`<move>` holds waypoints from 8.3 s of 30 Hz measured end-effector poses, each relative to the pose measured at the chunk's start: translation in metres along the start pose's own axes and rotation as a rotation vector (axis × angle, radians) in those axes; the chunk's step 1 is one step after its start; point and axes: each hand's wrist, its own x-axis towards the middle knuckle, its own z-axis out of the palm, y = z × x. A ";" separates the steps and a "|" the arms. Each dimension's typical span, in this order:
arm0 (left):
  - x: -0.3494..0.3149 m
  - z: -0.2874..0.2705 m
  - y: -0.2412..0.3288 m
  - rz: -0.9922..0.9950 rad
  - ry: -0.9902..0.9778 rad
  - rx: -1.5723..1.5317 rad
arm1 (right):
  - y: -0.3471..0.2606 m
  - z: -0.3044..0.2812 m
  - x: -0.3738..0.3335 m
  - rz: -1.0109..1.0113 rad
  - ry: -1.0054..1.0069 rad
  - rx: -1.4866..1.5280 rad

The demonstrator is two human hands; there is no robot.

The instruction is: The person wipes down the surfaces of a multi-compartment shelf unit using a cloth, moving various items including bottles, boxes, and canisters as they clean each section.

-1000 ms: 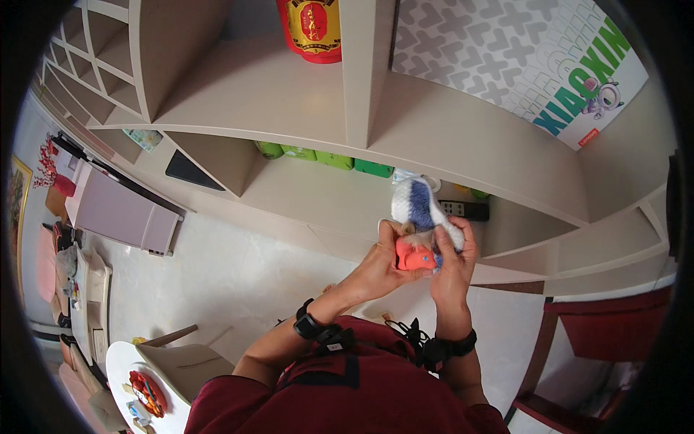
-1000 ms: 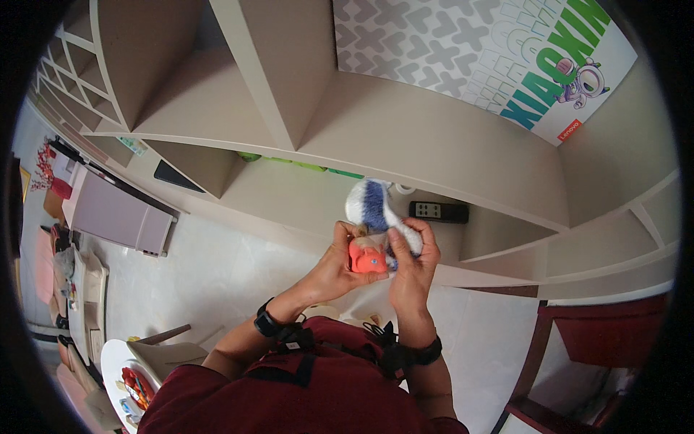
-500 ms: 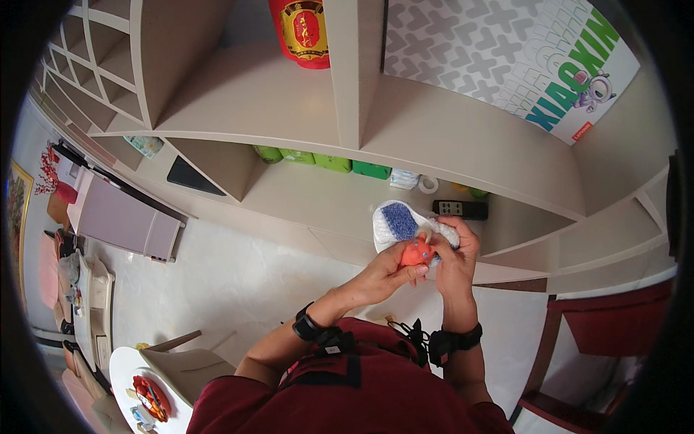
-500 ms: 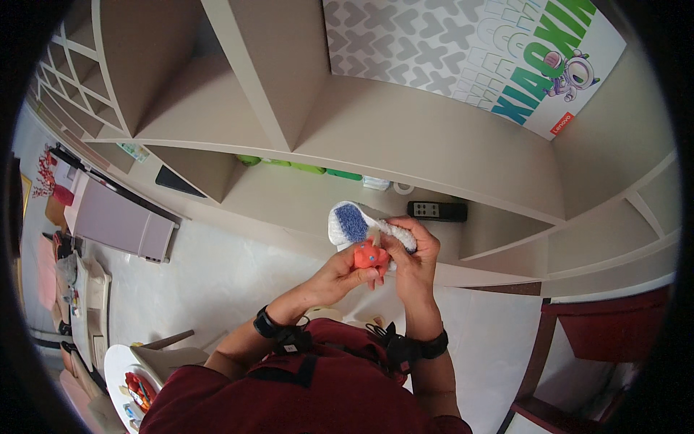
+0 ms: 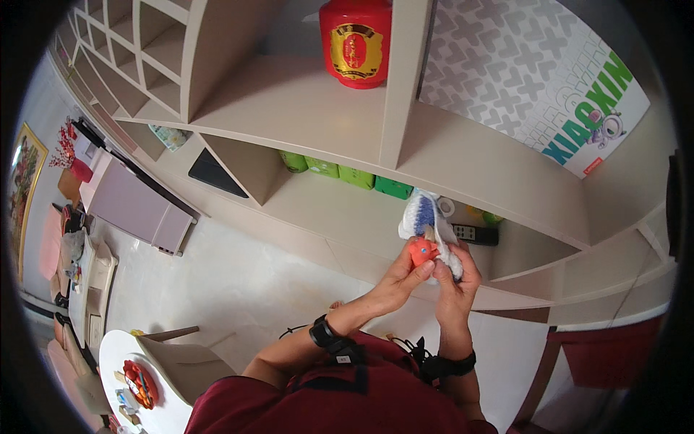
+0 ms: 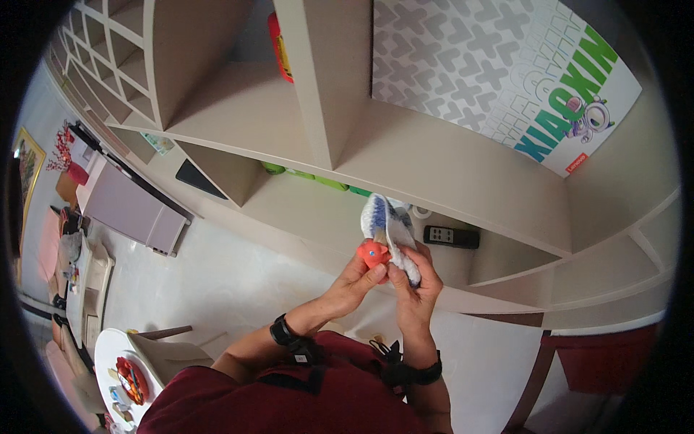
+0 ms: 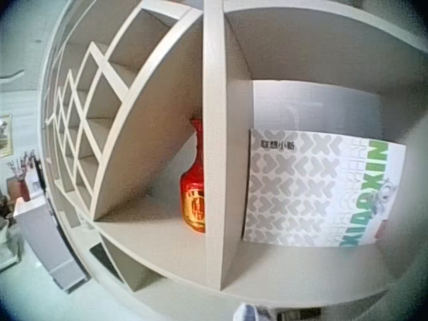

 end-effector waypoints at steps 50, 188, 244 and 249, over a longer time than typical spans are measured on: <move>0.027 -0.004 -0.008 0.056 0.051 -0.141 | 0.014 -0.025 -0.005 -0.134 0.114 -0.083; 0.160 0.178 0.076 0.750 0.136 0.890 | -0.020 -0.119 -0.047 0.050 0.350 0.036; -0.026 0.077 -0.045 -0.528 -0.650 -0.133 | 0.031 -0.130 -0.063 0.099 0.223 -0.188; -0.031 0.076 -0.075 -0.516 -0.604 -0.125 | 0.033 -0.142 -0.070 0.132 0.335 -0.087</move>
